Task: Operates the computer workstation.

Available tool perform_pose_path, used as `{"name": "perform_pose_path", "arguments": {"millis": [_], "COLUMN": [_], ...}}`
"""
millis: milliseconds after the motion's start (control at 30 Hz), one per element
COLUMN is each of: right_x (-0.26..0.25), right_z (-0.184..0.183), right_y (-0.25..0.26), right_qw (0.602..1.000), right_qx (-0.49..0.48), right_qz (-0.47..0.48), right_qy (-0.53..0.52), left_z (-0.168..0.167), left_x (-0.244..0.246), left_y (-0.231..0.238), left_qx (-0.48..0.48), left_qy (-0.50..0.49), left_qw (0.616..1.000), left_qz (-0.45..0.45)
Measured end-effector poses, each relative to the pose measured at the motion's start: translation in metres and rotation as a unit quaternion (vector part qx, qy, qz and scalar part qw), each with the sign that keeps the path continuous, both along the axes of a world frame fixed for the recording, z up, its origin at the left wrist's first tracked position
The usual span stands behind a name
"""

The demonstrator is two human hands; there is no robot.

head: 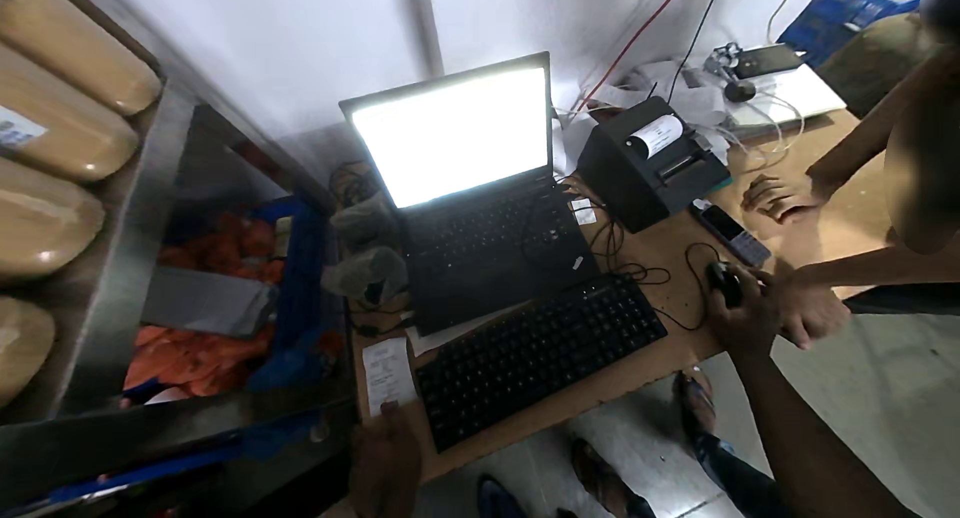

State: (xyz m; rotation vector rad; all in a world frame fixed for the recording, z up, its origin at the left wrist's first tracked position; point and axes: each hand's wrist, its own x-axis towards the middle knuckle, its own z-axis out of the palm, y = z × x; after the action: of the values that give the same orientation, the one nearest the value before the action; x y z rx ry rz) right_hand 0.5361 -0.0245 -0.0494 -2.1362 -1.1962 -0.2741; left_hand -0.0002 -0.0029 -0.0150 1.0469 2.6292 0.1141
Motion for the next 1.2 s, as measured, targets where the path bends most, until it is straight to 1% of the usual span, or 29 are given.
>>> {"name": "perform_pose_path", "arguments": {"millis": [67, 133, 267, 367, 533, 600, 700, 733, 800, 900, 1000, 1100, 1133, 1200], "right_x": [0.0, 0.002, 0.0, 0.001, 0.001, 0.002, 0.0, 0.001, 0.001, -0.001, -0.002, -0.004, -0.003, -0.001], "right_z": [-0.003, -0.001, 0.001, 0.001, -0.002, -0.004, -0.002, -0.003, -0.004, -0.002, 0.0, 0.001, 0.001, 0.0], "right_y": [-0.001, -0.002, -0.003, -0.002, -0.001, -0.001, -0.002, -0.001, -0.001, 0.0, 0.0, 0.0, -0.001, -0.001], "right_qw": [1.0, 1.0, 1.0, 1.0, 1.0, 1.0, 1.0, 1.0, 1.0, 1.0, 1.0, 1.0, 1.0, 1.0], "right_qx": [0.001, -0.018, -0.011, 0.002, 0.0, 0.002, -0.003, -0.002, -0.002, -0.005, -0.005, -0.004, -0.007, -0.006], "right_qz": [-0.004, -0.01, -0.003, 0.002, -0.027, -0.029, -0.028, -0.028, -0.029, -0.029, -0.031, -0.024, -0.021, -0.016], "right_qy": [-0.004, 0.016, 0.019, 0.011, 0.002, -0.002, 0.004, 0.003, -0.006, -0.005, 0.0, 0.002, 0.01, 0.01], "left_z": [0.002, 0.001, 0.002, 0.002, -0.005, -0.005, 0.006, 0.006, 0.003, 0.003, 0.005, 0.028, 0.029, 0.017], "left_x": [-0.001, -0.002, 0.0, 0.001, -0.002, -0.003, -0.003, -0.002, -0.003, -0.004, -0.003, 0.007, 0.007, 0.003], "left_y": [-0.002, -0.001, 0.001, 0.002, 0.002, 0.001, -0.001, -0.001, 0.0, 0.0, 0.0, 0.003, 0.003, 0.003], "left_qx": [0.002, -0.005, -0.01, -0.009, -0.011, -0.011, -0.05, -0.044, 0.006, 0.033, 0.035, -0.011, -0.021, 0.006], "left_qy": [0.008, -0.01, 0.002, 0.007, 0.013, 0.015, 0.028, 0.016, -0.013, -0.029, -0.033, -0.032, -0.025, -0.028], "left_qw": [1.0, 0.999, 1.0, 1.0, 1.0, 0.999, 0.994, 0.995, 0.999, 0.999, 0.999, 0.999, 0.999, 1.0], "left_qz": [-0.023, -0.039, -0.007, -0.012, -0.022, -0.039, -0.092, -0.085, -0.046, -0.027, -0.02, -0.021, -0.017, -0.007]}}
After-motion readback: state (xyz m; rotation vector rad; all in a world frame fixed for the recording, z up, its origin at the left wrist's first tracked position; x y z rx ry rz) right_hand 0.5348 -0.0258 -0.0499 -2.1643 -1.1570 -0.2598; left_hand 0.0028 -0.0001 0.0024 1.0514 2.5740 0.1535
